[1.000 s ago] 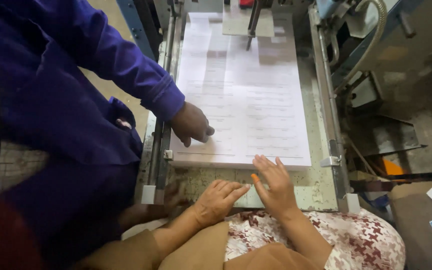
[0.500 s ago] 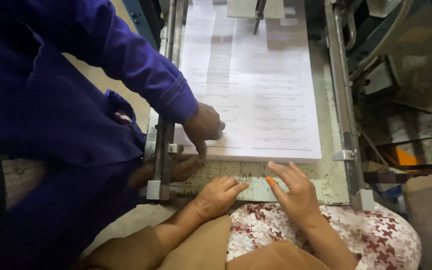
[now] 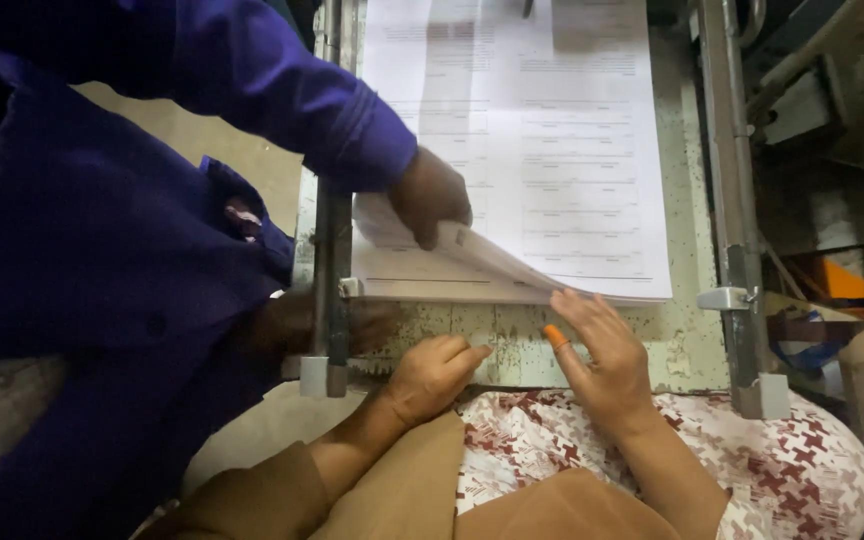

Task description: Aligning a stack of printed papers on a machine bed for further processing

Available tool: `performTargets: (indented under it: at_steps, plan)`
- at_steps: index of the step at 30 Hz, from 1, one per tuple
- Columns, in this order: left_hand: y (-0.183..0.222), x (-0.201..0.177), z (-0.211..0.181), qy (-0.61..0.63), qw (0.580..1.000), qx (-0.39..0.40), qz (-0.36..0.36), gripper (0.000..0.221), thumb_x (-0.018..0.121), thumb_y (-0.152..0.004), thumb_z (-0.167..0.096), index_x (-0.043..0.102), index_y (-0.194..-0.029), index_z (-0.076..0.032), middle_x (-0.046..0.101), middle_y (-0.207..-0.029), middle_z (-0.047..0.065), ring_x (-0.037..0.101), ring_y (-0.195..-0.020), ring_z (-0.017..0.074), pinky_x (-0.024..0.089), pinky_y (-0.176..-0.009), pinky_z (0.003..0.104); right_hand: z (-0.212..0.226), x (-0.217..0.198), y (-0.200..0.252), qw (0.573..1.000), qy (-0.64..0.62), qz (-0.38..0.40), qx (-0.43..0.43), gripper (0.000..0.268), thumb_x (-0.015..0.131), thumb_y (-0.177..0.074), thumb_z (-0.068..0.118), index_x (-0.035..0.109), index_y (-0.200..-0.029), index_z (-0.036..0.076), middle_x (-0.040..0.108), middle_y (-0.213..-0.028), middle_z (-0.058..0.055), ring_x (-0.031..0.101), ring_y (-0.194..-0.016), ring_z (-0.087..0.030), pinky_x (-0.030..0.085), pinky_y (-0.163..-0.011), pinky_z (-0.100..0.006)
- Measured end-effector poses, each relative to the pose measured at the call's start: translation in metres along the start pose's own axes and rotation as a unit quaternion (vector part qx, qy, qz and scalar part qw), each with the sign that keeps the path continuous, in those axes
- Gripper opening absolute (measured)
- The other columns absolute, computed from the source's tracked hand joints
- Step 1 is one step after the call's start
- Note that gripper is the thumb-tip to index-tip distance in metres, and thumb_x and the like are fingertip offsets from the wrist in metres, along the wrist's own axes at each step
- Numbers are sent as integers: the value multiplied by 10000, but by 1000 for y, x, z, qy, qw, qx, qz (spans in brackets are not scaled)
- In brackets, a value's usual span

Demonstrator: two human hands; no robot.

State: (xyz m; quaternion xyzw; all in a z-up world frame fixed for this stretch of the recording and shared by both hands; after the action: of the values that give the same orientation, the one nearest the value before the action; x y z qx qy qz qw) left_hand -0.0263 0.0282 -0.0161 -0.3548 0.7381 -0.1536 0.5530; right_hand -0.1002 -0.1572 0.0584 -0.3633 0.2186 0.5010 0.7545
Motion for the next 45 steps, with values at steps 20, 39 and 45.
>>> performTargets:
  at_steps: [20,39,45]
  plan:
    - [0,6,8,31,999,-16,32,212,501,-970,-189,649,-1119,-153,497,-752,7,557,-621,191,484,-598,301,15,-18,-11,993,-40,-87,-72,275,659,-841,-19,696,-1110,24,706,-1051,-126,674,-1006,-327,510,-857,-429]
    - [0,4,10,65,996,-38,46,169,529,-947,-146,636,-1062,-84,502,-737,76,572,-648,275,491,-601,377,15,-17,-4,995,-54,-61,-50,320,641,-841,-14,680,-1153,42,706,-1056,-111,657,-1051,-319,492,-892,-439]
    - [13,20,6,24,997,39,66,205,485,-972,-168,631,-1107,-118,516,-804,36,560,-684,210,495,-641,319,10,-15,-4,997,-42,-56,-37,304,661,-842,0,691,-1140,49,712,-1044,-109,661,-1044,-319,504,-878,-441]
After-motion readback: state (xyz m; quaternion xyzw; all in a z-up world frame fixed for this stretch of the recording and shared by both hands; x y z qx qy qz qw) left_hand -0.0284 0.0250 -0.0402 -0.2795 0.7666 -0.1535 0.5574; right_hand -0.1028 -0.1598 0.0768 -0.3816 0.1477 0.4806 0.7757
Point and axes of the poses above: each hand's wrist, its own y-axis away from the middle knuckle, its own x-axis out of the palm, z = x × y, the point moved 5 cm from there along -y, towards the middle knuckle
